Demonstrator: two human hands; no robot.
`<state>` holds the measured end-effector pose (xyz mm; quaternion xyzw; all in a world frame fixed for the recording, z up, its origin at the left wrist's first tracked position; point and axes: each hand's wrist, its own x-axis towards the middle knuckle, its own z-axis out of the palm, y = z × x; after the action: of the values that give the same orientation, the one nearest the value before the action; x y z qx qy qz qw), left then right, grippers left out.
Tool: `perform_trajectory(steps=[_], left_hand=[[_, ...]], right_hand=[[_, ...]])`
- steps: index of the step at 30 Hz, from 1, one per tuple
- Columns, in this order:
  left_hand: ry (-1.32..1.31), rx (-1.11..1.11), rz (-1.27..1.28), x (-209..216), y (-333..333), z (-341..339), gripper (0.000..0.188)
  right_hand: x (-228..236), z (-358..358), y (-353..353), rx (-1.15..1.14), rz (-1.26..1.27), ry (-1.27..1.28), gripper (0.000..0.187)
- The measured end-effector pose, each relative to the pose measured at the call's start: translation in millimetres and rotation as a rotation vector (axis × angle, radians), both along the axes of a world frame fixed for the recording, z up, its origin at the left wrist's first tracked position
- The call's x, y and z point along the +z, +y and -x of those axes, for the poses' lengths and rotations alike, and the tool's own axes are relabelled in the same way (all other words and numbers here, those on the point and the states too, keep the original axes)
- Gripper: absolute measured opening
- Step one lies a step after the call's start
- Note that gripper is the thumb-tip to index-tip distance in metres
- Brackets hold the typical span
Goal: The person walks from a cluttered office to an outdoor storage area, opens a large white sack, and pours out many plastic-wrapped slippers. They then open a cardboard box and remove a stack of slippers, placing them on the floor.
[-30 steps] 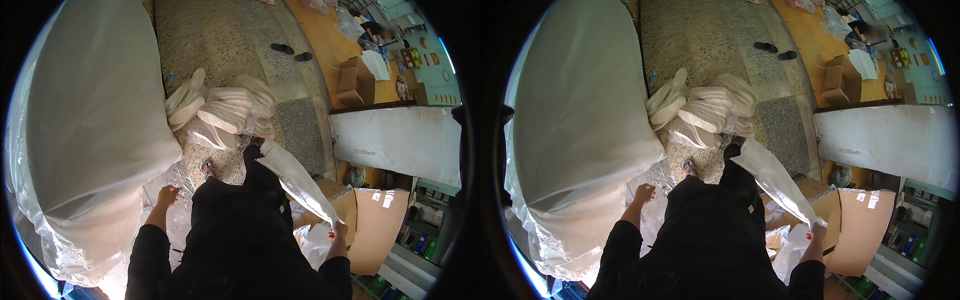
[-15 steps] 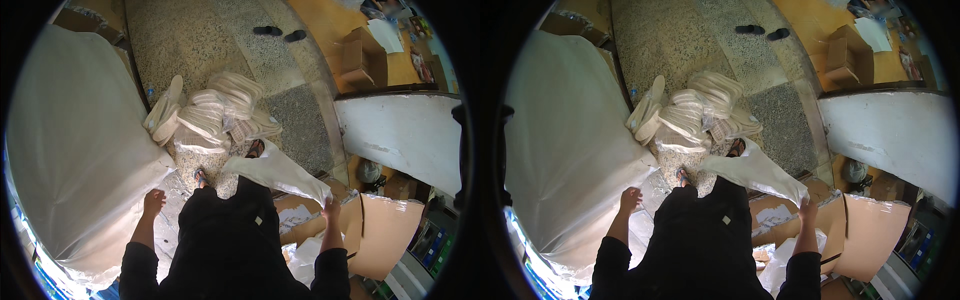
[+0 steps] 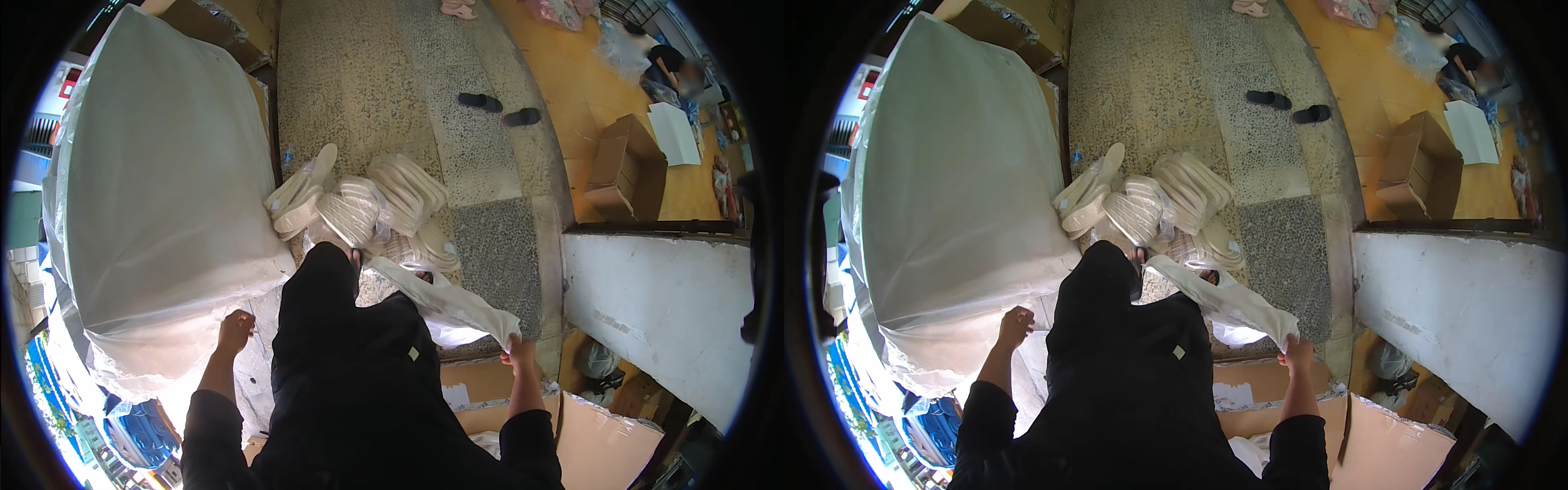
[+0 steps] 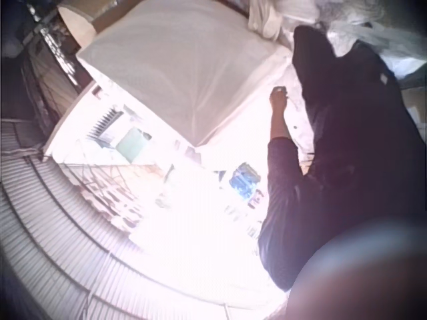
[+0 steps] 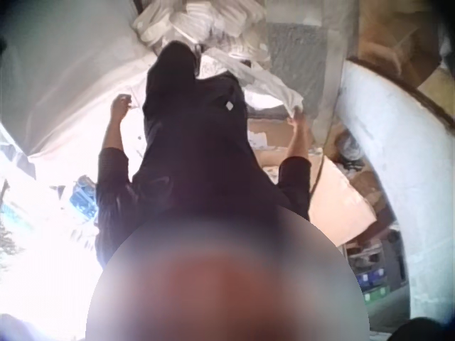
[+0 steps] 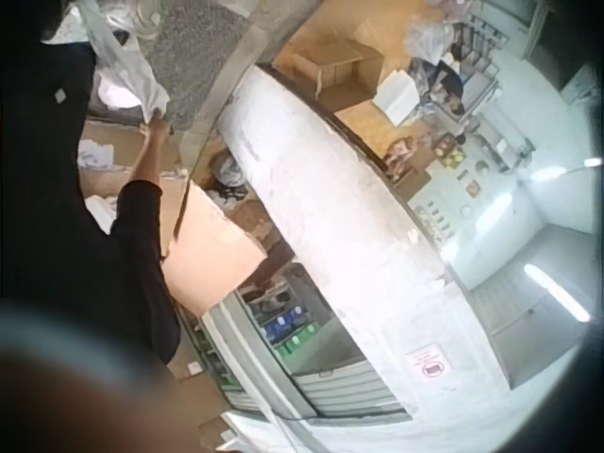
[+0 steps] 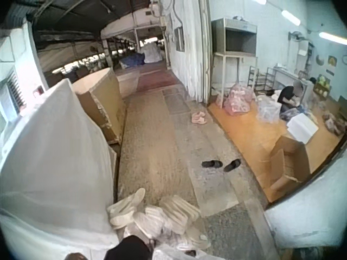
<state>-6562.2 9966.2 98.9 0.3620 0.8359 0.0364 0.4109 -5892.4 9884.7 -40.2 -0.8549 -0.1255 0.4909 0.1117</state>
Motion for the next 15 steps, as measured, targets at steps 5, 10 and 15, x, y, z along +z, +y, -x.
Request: perform_trajectory(steps=[5, 10, 15], left_hand=[[-0.021, 0.055, 0.142, -28, -42, 3, 0.02], [-0.112, 0.183, -0.011, -39, -60, -15, 0.02], [-0.049, 0.151, 0.193, -37, -105, -16, 0.024]], right_hand=[[-12, 6, 6, -0.05, -0.005, 0.036, 0.041], [-15, -2, 8, 0.206, 0.037, 0.057, 0.041], [-3, -11, 32, 0.186, -0.041, 0.073, 0.039]])
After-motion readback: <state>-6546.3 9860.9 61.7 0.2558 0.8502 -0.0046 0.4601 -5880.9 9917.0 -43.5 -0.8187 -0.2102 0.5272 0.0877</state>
